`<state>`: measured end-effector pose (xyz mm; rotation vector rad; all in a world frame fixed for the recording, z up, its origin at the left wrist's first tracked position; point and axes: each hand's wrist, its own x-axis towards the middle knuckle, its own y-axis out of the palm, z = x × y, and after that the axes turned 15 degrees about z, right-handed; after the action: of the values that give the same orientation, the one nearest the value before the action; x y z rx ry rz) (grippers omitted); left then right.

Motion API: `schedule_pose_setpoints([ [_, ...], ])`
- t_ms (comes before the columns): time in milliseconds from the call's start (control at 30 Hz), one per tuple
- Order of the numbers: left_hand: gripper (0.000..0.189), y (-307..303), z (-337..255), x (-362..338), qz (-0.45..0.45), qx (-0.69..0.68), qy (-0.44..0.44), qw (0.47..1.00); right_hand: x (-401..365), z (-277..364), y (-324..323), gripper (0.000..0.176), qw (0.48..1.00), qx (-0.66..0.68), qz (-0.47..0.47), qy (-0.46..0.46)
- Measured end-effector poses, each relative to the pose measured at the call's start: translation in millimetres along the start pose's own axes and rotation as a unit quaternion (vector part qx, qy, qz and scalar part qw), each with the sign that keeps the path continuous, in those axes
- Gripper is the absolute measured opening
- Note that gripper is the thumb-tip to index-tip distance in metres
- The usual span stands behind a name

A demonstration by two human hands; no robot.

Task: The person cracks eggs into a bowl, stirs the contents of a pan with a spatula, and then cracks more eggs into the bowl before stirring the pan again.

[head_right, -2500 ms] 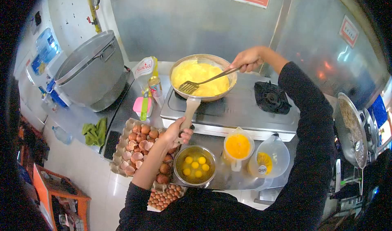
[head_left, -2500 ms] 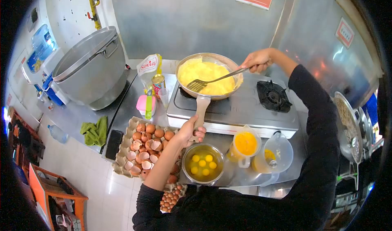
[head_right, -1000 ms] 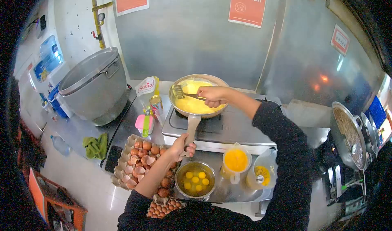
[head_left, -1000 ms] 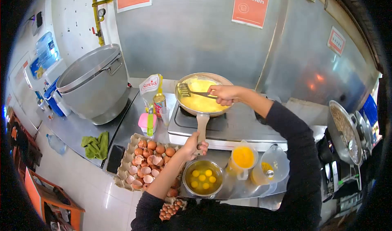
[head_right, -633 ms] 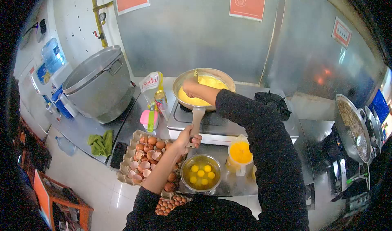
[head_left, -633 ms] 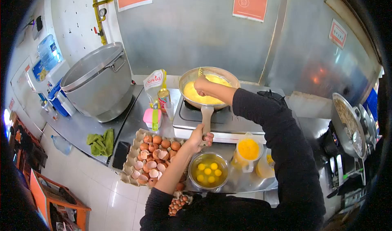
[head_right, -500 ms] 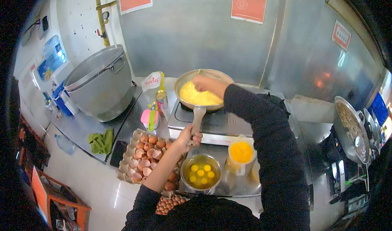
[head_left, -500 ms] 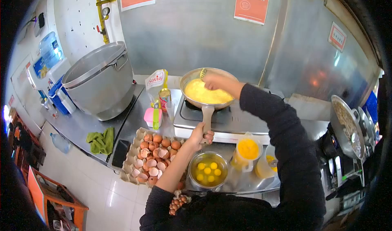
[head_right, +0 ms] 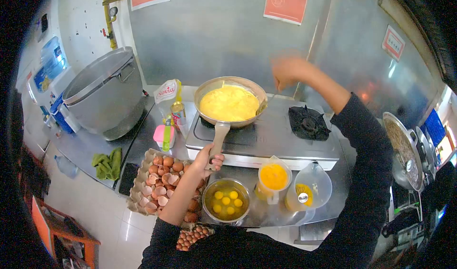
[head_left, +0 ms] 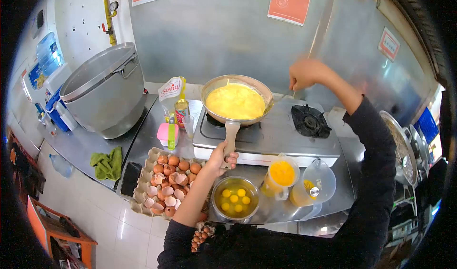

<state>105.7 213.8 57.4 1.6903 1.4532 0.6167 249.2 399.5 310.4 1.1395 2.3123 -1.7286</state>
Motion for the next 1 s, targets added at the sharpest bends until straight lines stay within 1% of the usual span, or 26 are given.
schedule_pose_setpoints([
  [67,0.025,-0.2,-2.7,-0.8,-0.002,0.004,-0.007,1.000,17.7,-3.1,24.2,0.020,0.999,0.019,0.013,-0.043],
  [167,0.024,-3.4,-3.0,-0.8,0.005,0.006,-0.015,1.000,20.6,3.7,25.4,0.023,0.990,0.088,0.034,-0.108],
  [267,0.024,-2.4,-4.2,-0.3,0.001,0.009,-0.017,1.000,21.8,14.1,18.2,0.023,0.975,0.122,0.021,-0.186],
  [367,0.024,3.8,-3.6,-0.9,-0.011,0.016,-0.020,1.000,53.1,22.8,22.5,0.020,0.966,0.136,-0.001,-0.219],
  [433,0.024,4.7,-3.1,-2.1,-0.016,0.022,-0.018,0.999,76.5,35.5,21.3,0.018,0.973,0.128,-0.007,-0.190],
  [500,0.024,6.0,-3.1,-2.6,-0.016,0.028,-0.013,0.999,98.8,53.1,15.7,0.018,0.990,0.081,0.001,-0.119],
  [600,0.024,6.2,-2.9,-2.9,-0.018,0.036,-0.011,0.999,140.8,68.2,16.3,0.018,0.993,0.104,-0.029,-0.041],
  [700,0.026,5.3,-2.3,-2.2,-0.022,0.015,-0.014,1.000,155.9,69.7,10.7,0.016,0.994,0.110,-0.018,-0.006],
  [800,0.026,5.8,0.3,-1.3,-0.032,0.029,0.004,0.999,175.1,44.5,26.4,0.017,0.989,0.089,-0.116,-0.024],
  [867,0.026,2.4,-0.3,-0.1,-0.024,0.032,0.014,0.999,139.0,27.3,5.2,0.029,0.996,0.075,-0.038,-0.032],
  [933,0.026,-0.6,0.1,0.9,-0.014,0.018,0.018,1.000,108.0,1.8,-6.6,0.029,0.994,0.062,-0.020,-0.086],
  [1000,0.026,-2.3,1.9,0.5,-0.005,0.022,0.024,0.999,49.7,-3.0,-23.3,0.026,0.990,0.111,0.041,-0.073],
])
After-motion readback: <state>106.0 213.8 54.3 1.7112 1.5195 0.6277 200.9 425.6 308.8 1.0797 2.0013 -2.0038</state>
